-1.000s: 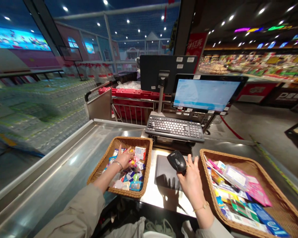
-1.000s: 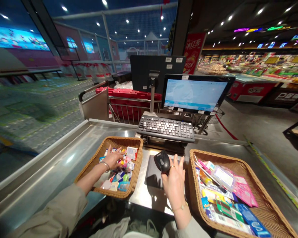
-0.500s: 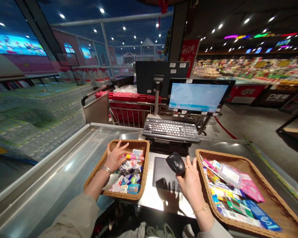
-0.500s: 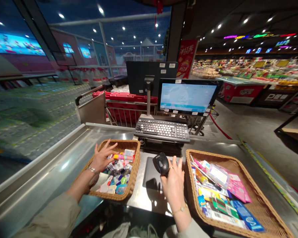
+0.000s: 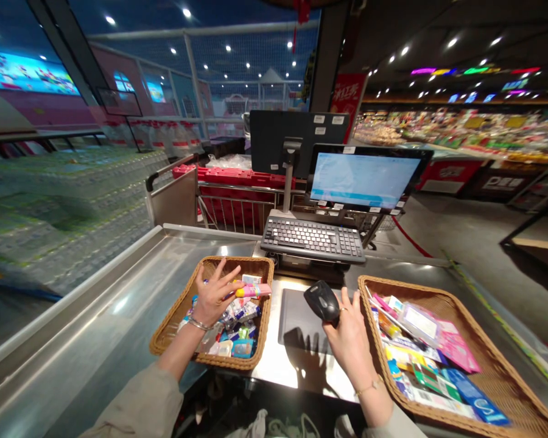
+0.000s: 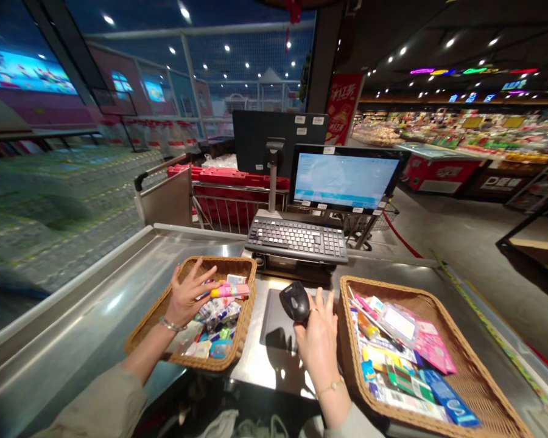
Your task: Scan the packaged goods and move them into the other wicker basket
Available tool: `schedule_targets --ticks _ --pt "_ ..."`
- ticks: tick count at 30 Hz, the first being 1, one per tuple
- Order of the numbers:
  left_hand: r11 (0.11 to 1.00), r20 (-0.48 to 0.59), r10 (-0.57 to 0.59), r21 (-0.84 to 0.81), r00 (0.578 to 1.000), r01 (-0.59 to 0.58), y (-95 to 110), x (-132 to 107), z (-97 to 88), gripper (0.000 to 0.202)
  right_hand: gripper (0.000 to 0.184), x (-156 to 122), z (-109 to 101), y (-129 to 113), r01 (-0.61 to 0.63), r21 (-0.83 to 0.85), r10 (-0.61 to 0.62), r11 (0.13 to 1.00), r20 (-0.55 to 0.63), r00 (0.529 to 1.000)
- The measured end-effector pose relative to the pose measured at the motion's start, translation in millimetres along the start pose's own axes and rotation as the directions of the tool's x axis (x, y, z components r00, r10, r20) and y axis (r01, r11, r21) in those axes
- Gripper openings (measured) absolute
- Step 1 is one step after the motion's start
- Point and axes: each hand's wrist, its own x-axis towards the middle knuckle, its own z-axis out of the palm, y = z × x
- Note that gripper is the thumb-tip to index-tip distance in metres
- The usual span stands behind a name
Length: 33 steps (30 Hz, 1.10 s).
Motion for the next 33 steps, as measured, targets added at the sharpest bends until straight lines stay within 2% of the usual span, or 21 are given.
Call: schedule_targets --ticks 6,9,15,21,28,33 --pt "0.994 0.026 0.110 -0.009 0.994 -0.109 9 1 7.0 0.027 0.050 4 2 -10 0.035 0.067 -0.039 0.997 0.048 0.998" --pt "0.992 0.065 0.129 -0.003 0.990 -0.129 14 1 14.9 0.027 0.045 4 2 -19 0.038 0.065 -0.044 0.997 0.096 0.994" --pt "0.986 0.056 0.169 -0.007 0.984 -0.169 12 -5 26.8 0.028 0.037 1 3 -28 0.049 0.031 -0.053 0.998 0.152 0.987" --pt "0.997 0.105 0.080 -0.025 0.991 -0.078 11 -14 27.3 0.033 0.040 -1 6 -27 0.045 0.020 -0.047 0.999 0.157 0.987" --pt "0.978 0.035 0.087 -0.194 0.996 -0.079 10 -17 33.4 0.036 0.037 -4 10 -25 0.044 0.055 -0.050 0.998 0.112 0.992" --pt "0.957 0.086 -0.080 -0.271 0.993 0.100 17 -21 39.0 0.036 0.036 -3 7 -26 0.034 0.043 -0.040 0.998 0.131 0.991"
